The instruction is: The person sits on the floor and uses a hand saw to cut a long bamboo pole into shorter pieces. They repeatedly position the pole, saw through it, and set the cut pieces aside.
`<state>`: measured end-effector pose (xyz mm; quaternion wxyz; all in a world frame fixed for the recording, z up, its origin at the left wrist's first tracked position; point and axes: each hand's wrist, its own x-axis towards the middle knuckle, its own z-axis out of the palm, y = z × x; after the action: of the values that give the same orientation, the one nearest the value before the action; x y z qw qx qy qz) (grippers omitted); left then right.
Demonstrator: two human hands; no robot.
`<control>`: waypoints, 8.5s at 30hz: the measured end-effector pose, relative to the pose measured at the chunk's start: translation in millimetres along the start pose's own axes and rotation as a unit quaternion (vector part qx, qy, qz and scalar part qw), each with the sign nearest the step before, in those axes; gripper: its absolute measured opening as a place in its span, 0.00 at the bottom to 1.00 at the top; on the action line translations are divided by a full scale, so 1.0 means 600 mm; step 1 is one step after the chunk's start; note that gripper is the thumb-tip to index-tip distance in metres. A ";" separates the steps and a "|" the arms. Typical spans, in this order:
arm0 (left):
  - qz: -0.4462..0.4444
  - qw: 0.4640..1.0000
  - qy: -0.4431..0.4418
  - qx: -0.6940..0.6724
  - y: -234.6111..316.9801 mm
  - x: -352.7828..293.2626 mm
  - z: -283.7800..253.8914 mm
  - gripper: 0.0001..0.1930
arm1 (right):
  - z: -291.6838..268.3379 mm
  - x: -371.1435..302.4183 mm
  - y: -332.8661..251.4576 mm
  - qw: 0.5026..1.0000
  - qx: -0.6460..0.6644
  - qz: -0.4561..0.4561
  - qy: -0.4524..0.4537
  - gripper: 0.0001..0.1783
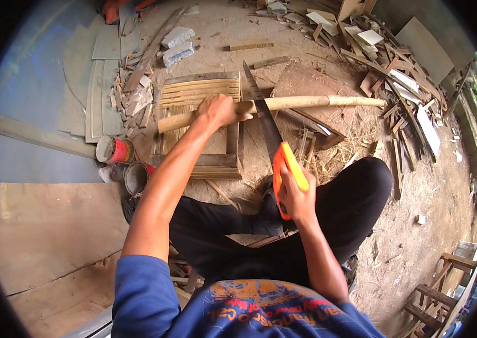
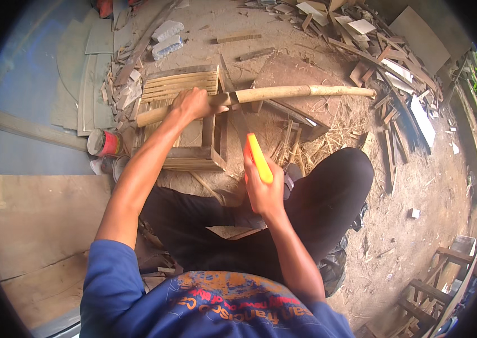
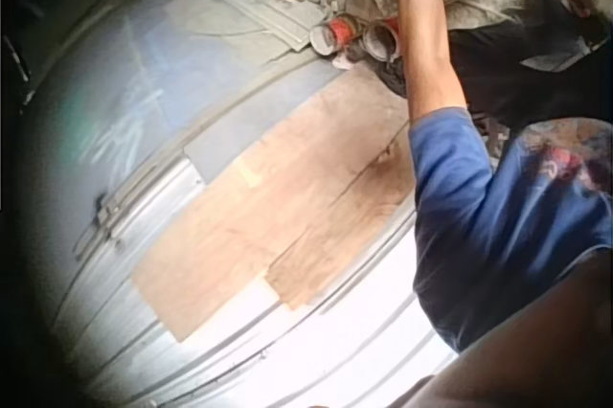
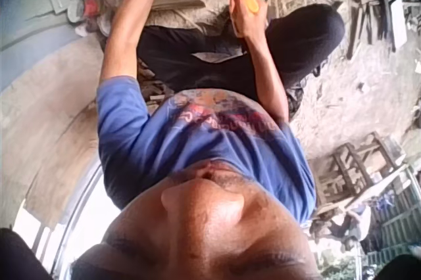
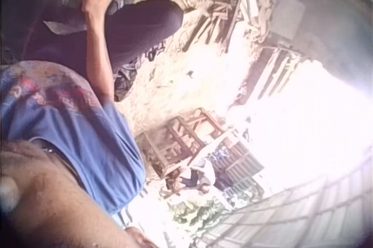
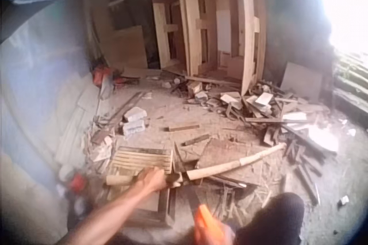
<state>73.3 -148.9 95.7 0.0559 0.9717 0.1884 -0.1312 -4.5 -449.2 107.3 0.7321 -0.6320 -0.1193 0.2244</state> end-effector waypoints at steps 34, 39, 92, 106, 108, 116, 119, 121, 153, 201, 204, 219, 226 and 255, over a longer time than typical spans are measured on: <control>-0.019 1.000 0.018 0.011 0.005 0.006 0.018 0.40 | -0.002 0.006 0.019 0.993 -0.084 -0.086 -0.018 0.08; -0.007 1.000 0.016 0.000 0.004 0.006 0.010 0.44 | -0.031 -0.063 0.044 0.995 -0.065 -0.081 -0.014 0.09; -0.009 1.000 -0.004 -0.004 -0.004 0.003 0.022 0.45 | 0.006 -0.013 -0.022 0.996 -0.060 0.054 -0.025 0.09; -0.029 0.999 -0.037 -0.002 0.016 -0.011 -0.008 0.43 | 0.009 0.089 0.055 0.999 -0.033 -0.039 -0.005 0.15; -0.008 0.999 -0.017 -0.030 0.016 -0.014 -0.006 0.44 | 0.011 0.089 0.032 0.997 -0.082 -0.004 -0.009 0.15; -0.030 0.998 -0.047 -0.025 0.008 -0.001 0.004 0.42 | -0.028 -0.041 0.017 0.997 -0.047 0.049 -0.022 0.09; -0.021 0.999 -0.028 -0.018 0.001 0.000 0.011 0.42 | -0.033 -0.069 0.002 0.999 -0.035 0.030 -0.014 0.07; -0.024 0.999 -0.032 -0.011 0.000 -0.002 0.017 0.42 | -0.020 -0.025 -0.002 1.000 0.011 -0.001 -0.016 0.07; -0.042 0.997 -0.060 -0.006 0.004 -0.005 0.010 0.40 | -0.029 -0.081 -0.040 0.997 -0.059 0.039 -0.017 0.07; -0.035 0.998 0.044 0.031 0.015 0.025 0.029 0.48 | -0.132 -0.037 0.033 0.983 0.018 -0.129 0.128 0.06; -0.027 0.993 0.110 0.045 0.013 0.012 0.051 0.42 | -0.128 -0.028 0.041 0.977 -0.056 -0.125 0.160 0.08; -0.136 0.935 0.221 -0.242 -0.013 -0.118 0.027 0.36 | -0.089 -0.012 0.033 0.957 0.052 -0.180 0.221 0.05; 0.117 0.662 0.198 -0.714 0.040 -0.118 -0.023 0.13 | -0.088 -0.014 0.026 0.964 0.084 -0.131 0.218 0.08; -0.172 0.538 0.128 -0.815 0.241 0.072 0.137 0.14 | -0.100 -0.011 0.050 0.957 -0.231 -0.152 0.091 0.09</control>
<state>147.7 -280.4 13.6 0.7753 0.4620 0.3823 0.1982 11.6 -501.7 68.4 0.5995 -0.7759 -0.1955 0.0183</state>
